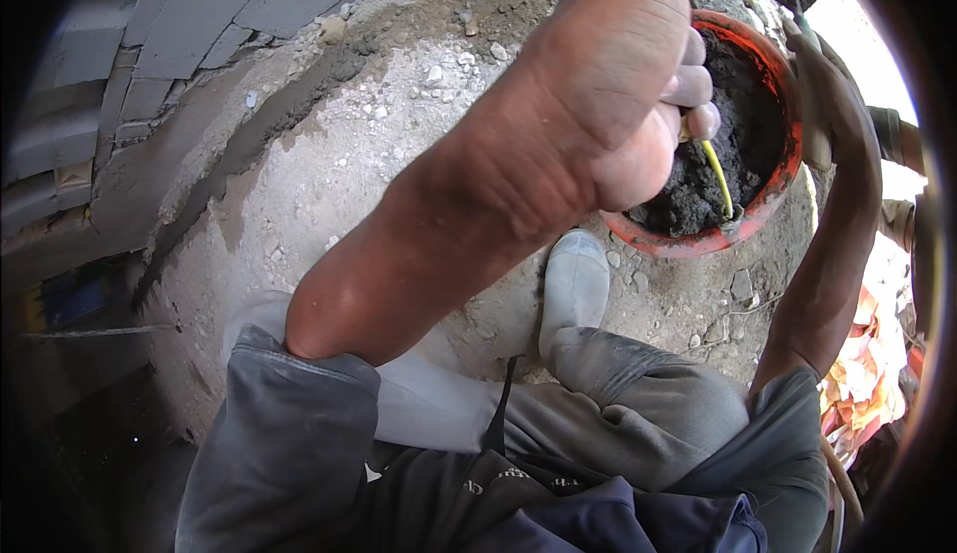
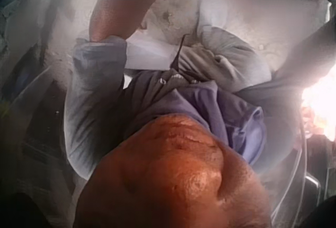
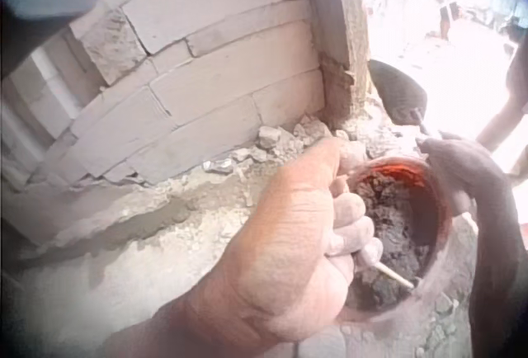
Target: The person scoops wet concrete from a red bucket using a trowel and spreads it along a trench on the floor. They then use a long metal straightedge to level the concrete surface, repeating the process of adding and leveling material.
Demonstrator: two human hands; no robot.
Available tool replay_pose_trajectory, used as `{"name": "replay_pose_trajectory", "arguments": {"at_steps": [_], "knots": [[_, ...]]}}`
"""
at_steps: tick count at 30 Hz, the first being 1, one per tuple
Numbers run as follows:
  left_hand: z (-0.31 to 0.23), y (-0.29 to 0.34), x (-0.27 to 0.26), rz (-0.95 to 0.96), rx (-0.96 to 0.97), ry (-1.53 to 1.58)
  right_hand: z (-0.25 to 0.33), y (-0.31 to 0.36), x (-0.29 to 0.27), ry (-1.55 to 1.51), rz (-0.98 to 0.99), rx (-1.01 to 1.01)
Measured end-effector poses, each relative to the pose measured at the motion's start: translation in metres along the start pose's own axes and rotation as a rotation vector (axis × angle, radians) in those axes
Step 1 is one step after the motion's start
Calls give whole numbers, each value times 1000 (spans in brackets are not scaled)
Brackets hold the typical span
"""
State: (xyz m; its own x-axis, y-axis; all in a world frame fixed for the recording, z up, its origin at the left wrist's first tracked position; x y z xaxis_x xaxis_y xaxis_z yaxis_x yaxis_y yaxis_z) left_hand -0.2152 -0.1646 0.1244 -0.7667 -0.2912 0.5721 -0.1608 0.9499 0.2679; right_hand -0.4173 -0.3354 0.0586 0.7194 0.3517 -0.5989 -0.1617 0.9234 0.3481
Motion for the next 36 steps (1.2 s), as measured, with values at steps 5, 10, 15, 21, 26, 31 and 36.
{"name": "replay_pose_trajectory", "arguments": {"at_steps": [5, 10, 15, 21, 26, 31, 36], "knots": [[-25, 50, -21, -119, -83, 44, 28, 41, 47, -173, 186, -222], [-63, 93, -31, -210, -109, 80, 85, 98, 86, -265, 129, -124], [-101, 123, -45, -302, -39, 14, 123, 76, 188, -610, 709, -263], [-102, 131, -112, -457, 136, -141, 136, 48, 277, -440, 864, -430], [-91, 116, -174, -451, 87, -465, 78, 9, 320, -460, 824, -130], [-109, 104, -230, -168, -105, -558, 57, 12, 270, -434, 785, 3], [-71, 167, -377, -482, -217, -151, 101, 20, 216, 284, 371, -277]]}}
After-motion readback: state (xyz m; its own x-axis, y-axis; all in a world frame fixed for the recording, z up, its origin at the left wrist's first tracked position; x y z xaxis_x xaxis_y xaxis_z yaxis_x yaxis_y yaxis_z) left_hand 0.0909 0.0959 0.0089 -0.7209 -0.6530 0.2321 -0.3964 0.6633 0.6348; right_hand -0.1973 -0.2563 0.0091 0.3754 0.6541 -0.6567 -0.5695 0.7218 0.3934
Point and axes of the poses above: each hand's wrist, its own y-axis away from the middle knuckle, its own x-axis out of the palm, z = x × y, the point moved 4 cm from there along -y, towards the middle knuckle, and after that the axes turned 6 degrees about x, right-handed, at the moved point
